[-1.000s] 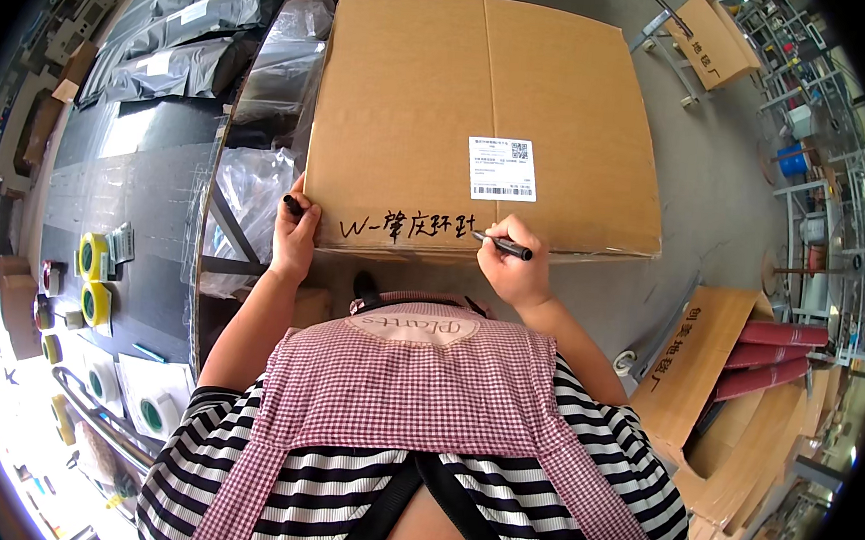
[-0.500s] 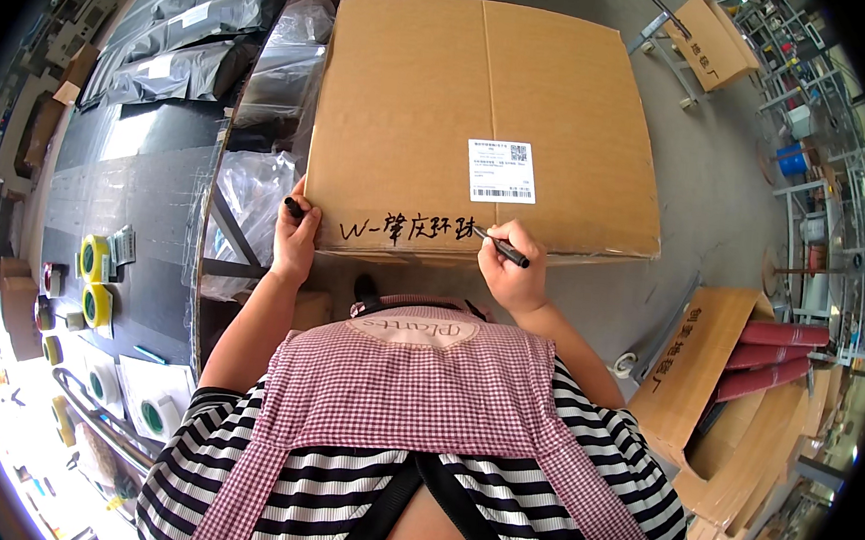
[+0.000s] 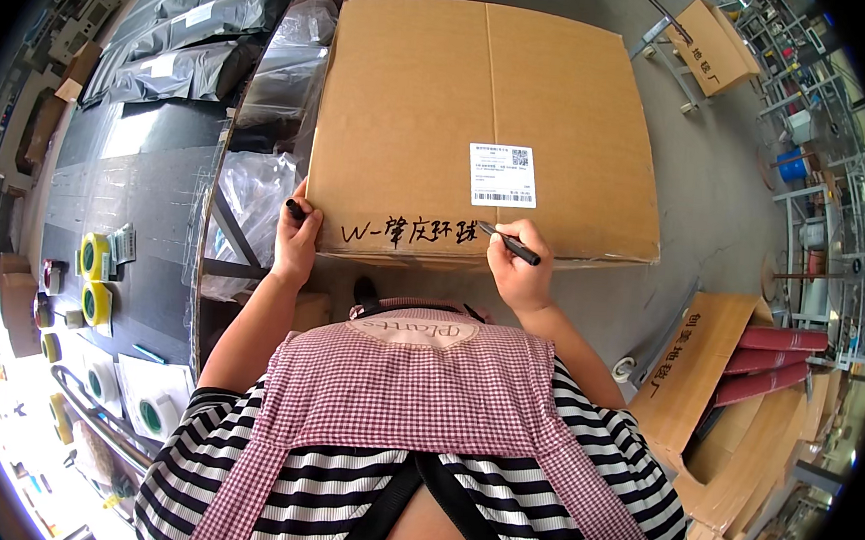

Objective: The person assembles a cardboard box, seals the bottom and top with adhesive tape using a dispenser, applies a shipping label to the top, and writes on the side of the box with a marker.

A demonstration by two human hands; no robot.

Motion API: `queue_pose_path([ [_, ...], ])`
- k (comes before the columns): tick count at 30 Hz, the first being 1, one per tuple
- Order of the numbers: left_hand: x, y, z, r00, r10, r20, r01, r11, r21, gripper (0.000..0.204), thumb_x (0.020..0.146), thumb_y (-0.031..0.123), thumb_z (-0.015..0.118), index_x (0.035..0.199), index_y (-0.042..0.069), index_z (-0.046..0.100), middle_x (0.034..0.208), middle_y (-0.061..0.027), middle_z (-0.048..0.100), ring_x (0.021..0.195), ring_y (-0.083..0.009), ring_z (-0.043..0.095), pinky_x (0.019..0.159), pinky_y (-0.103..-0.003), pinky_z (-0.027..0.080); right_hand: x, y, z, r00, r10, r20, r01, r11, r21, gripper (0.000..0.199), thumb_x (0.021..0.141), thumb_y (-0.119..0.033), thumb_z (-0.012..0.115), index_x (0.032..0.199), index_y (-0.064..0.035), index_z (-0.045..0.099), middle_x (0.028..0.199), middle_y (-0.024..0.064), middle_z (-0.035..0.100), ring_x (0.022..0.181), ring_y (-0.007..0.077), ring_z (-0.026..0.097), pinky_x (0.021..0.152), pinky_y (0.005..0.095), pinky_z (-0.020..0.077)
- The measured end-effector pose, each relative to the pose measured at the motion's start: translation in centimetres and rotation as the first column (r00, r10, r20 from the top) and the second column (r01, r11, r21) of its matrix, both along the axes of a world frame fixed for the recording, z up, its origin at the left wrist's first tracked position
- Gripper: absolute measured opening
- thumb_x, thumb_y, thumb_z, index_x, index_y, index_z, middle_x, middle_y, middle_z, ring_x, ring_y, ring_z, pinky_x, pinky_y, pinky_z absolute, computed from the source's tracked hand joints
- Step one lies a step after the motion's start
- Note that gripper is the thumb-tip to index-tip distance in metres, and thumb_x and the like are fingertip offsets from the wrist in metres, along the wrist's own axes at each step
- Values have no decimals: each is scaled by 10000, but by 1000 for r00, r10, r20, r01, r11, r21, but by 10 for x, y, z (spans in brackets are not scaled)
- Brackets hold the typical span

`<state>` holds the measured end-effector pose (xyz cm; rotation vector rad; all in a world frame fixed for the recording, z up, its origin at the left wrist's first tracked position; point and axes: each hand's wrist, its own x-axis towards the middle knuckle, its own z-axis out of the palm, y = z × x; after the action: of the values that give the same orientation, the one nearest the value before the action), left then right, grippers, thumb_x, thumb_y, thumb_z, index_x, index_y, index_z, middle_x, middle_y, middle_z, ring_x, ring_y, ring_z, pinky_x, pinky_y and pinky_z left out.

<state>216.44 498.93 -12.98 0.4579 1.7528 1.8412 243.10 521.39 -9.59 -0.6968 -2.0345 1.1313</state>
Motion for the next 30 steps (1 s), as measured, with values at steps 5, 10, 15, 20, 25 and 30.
queue_pose_path([
  [5, 2, 5, 1, 999, -8, -31, 9, 1000, 23, 189, 922, -54, 492, 884, 108, 404, 1539, -32, 391, 752, -14, 454, 605, -179, 357, 13, 10, 0, 993, -74, -96, 59, 986, -159, 98, 888, -53, 659, 943, 6, 604, 672, 20, 600, 558, 50, 523, 506, 226, 424],
  [10, 2, 2, 0, 998, 8, -59, -5, 999, 51, 198, 916, -83, 480, 884, 98, 409, 1548, -87, 378, 1067, -74, 515, 846, -203, 405, 21, 22, -5, 991, -48, -124, 7, 949, -316, 83, 905, -43, 652, 962, 3, 613, 693, -10, 604, 584, 22, 515, 518, 198, 412],
  [15, 2, 3, -2, 1000, -22, -13, 23, 997, 78, 183, 918, -74, 500, 935, 97, 438, 1535, -132, 383, 1301, -165, 421, 1103, -304, 277, 21, 25, -9, 995, -34, -90, 2, 944, -330, 83, 909, -58, 661, 940, 10, 626, 673, -19, 602, 581, 22, 518, 519, 202, 414],
  [20, 3, 1, -5, 999, -23, -32, 25, 997, 70, 189, 918, -74, 505, 941, 104, 446, 1534, -126, 383, 1275, -149, 427, 1077, -293, 301, 20, 18, -3, 999, -29, -20, 24, 976, -216, 98, 880, -69, 685, 914, 6, 630, 643, 24, 642, 554, 53, 567, 516, 227, 452],
  [25, 5, 4, -1, 1000, 1, 4, -1, 1000, 6, 182, 928, -63, 487, 920, 103, 414, 1535, -97, 394, 1166, -93, 487, 895, -212, 392, 18, 16, -4, 998, -63, 11, 64, 988, -137, 108, 850, -66, 701, 889, 1, 626, 633, 49, 644, 539, 75, 583, 508, 241, 461],
  [30, 2, 9, -5, 999, 18, -46, -17, 999, 35, 182, 929, -70, 490, 926, 98, 423, 1528, -101, 400, 1197, -106, 480, 923, -220, 388, 10, 20, -8, 999, -43, -1, 43, 997, -58, 104, 837, -63, 704, 865, -6, 621, 606, 48, 613, 518, 97, 577, 500, 255, 460],
])
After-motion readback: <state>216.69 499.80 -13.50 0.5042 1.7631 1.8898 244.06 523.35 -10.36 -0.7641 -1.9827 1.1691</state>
